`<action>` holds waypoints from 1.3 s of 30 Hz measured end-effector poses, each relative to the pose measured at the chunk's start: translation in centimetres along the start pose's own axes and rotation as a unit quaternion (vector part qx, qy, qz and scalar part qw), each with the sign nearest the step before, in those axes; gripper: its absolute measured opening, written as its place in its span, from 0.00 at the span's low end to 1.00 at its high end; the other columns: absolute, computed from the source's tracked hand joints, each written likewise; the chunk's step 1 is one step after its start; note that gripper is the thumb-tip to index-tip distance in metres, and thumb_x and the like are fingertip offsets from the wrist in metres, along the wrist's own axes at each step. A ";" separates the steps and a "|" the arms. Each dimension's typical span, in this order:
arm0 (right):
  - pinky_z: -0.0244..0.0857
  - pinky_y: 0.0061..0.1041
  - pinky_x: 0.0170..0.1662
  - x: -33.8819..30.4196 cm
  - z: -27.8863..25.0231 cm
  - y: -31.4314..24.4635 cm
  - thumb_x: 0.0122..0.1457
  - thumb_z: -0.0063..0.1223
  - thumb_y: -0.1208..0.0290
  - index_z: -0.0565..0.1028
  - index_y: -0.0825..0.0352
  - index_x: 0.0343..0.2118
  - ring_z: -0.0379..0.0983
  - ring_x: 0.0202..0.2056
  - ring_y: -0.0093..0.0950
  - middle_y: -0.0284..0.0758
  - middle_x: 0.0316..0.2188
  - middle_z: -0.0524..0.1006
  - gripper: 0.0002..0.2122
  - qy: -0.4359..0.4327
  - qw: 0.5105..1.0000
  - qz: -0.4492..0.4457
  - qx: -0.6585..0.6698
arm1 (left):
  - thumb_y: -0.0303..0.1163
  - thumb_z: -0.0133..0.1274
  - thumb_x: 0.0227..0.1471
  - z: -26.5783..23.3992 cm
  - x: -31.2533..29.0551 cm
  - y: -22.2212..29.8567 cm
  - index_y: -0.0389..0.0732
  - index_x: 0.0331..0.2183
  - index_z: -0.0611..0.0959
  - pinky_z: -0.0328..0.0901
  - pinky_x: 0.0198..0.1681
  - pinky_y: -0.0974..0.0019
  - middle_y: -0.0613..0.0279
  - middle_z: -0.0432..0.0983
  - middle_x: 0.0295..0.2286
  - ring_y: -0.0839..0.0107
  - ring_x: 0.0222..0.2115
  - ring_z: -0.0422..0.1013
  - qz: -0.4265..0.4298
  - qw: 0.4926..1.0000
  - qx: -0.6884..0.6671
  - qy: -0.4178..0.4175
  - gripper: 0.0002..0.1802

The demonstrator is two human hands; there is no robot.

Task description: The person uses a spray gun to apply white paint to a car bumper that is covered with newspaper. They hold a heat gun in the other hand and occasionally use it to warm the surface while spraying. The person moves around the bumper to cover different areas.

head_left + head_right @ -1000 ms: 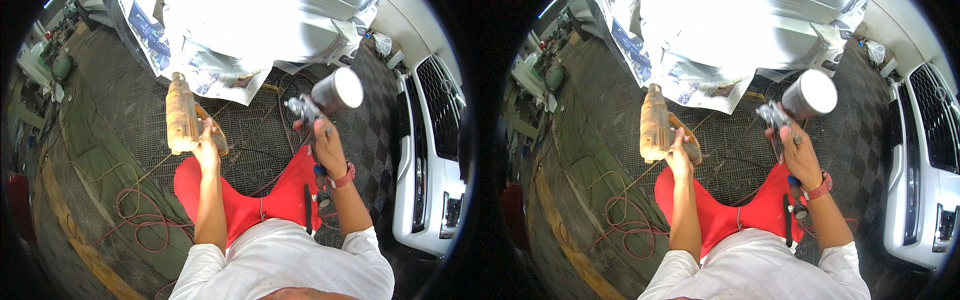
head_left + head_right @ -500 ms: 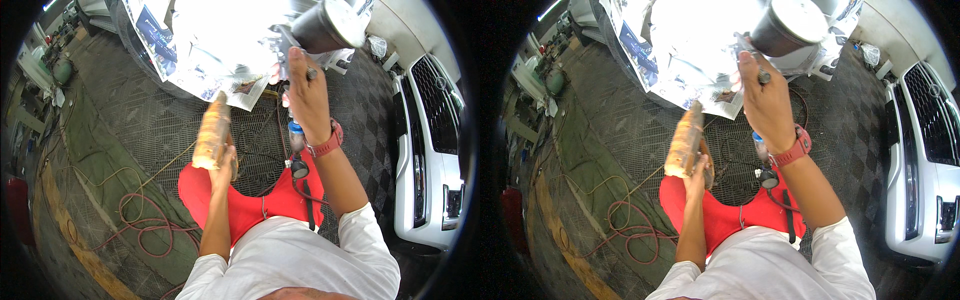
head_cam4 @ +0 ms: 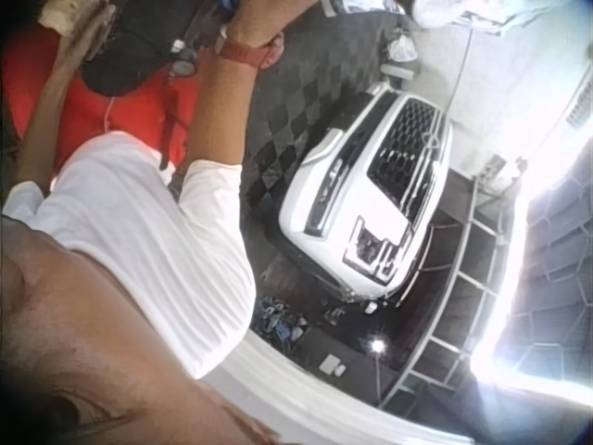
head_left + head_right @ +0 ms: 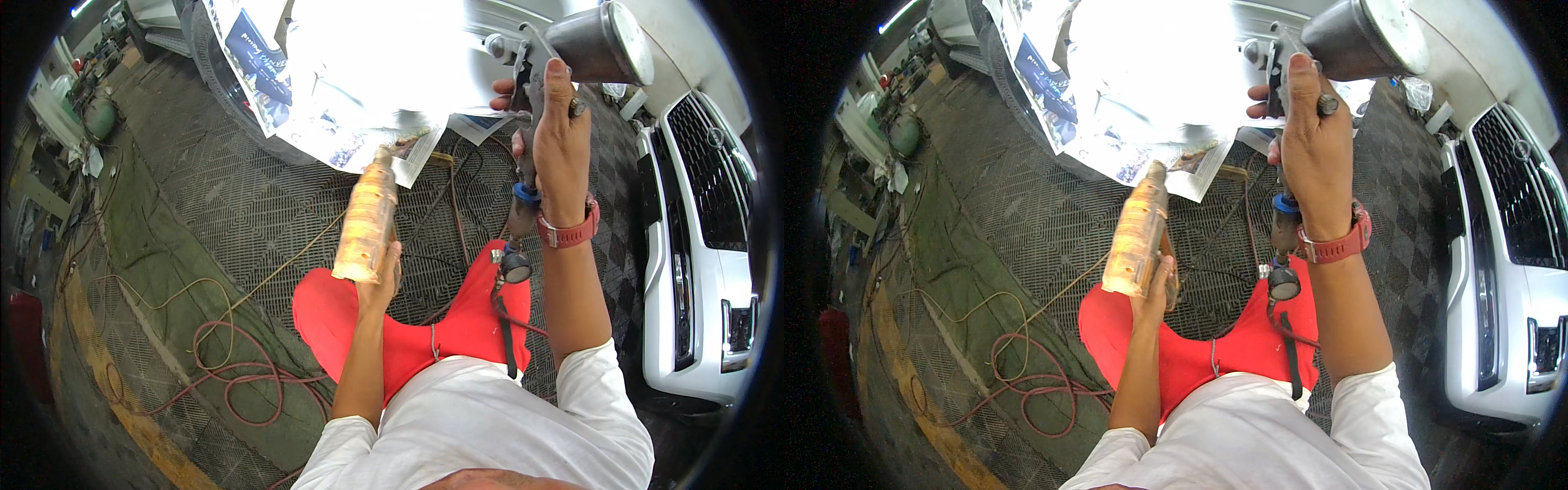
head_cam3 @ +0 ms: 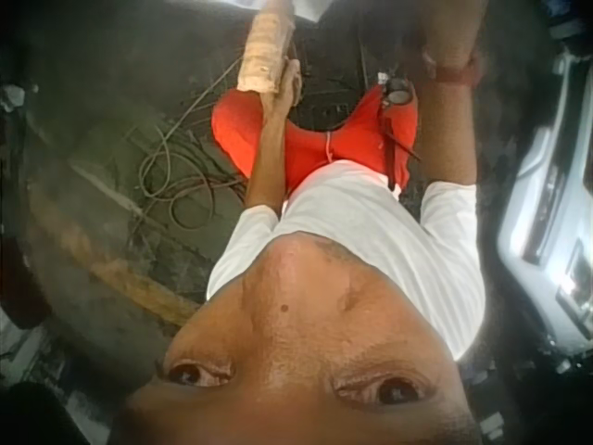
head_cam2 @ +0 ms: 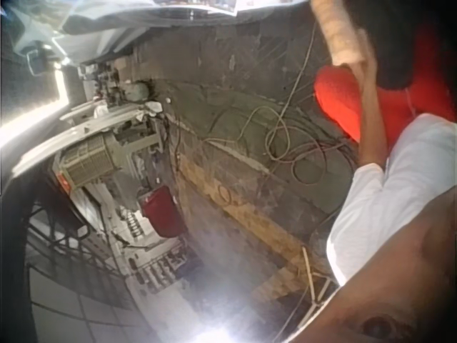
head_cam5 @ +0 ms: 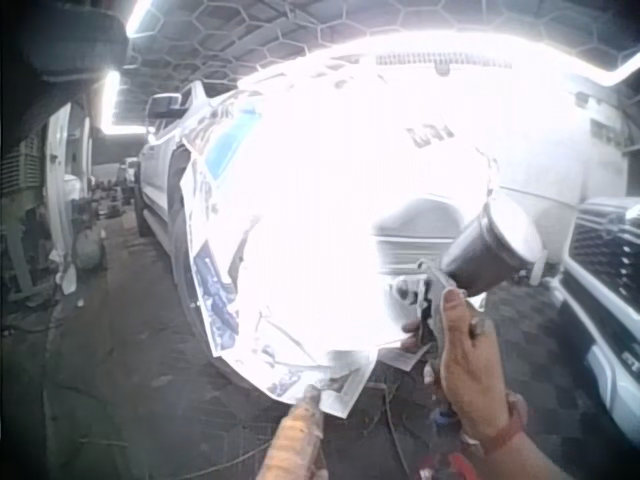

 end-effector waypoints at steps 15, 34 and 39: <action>0.61 0.14 0.18 2.0 4.9 -1.5 0.73 0.43 0.46 0.78 0.69 0.41 0.71 0.21 0.16 0.32 0.27 0.80 0.25 -0.089 0.996 -0.010 -0.016 | 0.32 0.64 0.60 0.9 -1.3 1.2 0.39 0.41 0.82 0.60 0.22 0.71 0.73 0.72 0.23 0.82 0.21 0.65 0.080 0.991 0.051 -0.092 0.10; 0.73 0.40 0.39 -1.1 10.5 8.5 0.69 0.52 0.55 0.77 0.74 0.56 0.82 0.32 0.48 0.55 0.27 0.80 0.25 -0.162 0.957 -0.086 -0.223 | 0.26 0.63 0.59 -5.2 0.1 -2.0 0.41 0.44 0.77 0.67 0.38 0.69 0.69 0.73 0.33 0.78 0.31 0.70 -0.009 0.983 -0.126 0.132 0.13; 0.73 0.39 0.38 -0.4 11.7 11.2 0.69 0.52 0.53 0.77 0.78 0.54 0.81 0.28 0.44 0.54 0.23 0.79 0.27 -0.186 0.958 -0.048 -0.213 | 0.29 0.63 0.60 -5.2 -0.1 -1.6 0.40 0.44 0.78 0.68 0.38 0.69 0.69 0.73 0.32 0.79 0.31 0.69 -0.018 0.985 -0.115 0.129 0.13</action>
Point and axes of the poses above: each hand's wrist, its own x-axis towards the middle knuckle, its own z-axis out of the palm, y = z × x, the point moved 3 cm from there along x, towards the middle knuckle
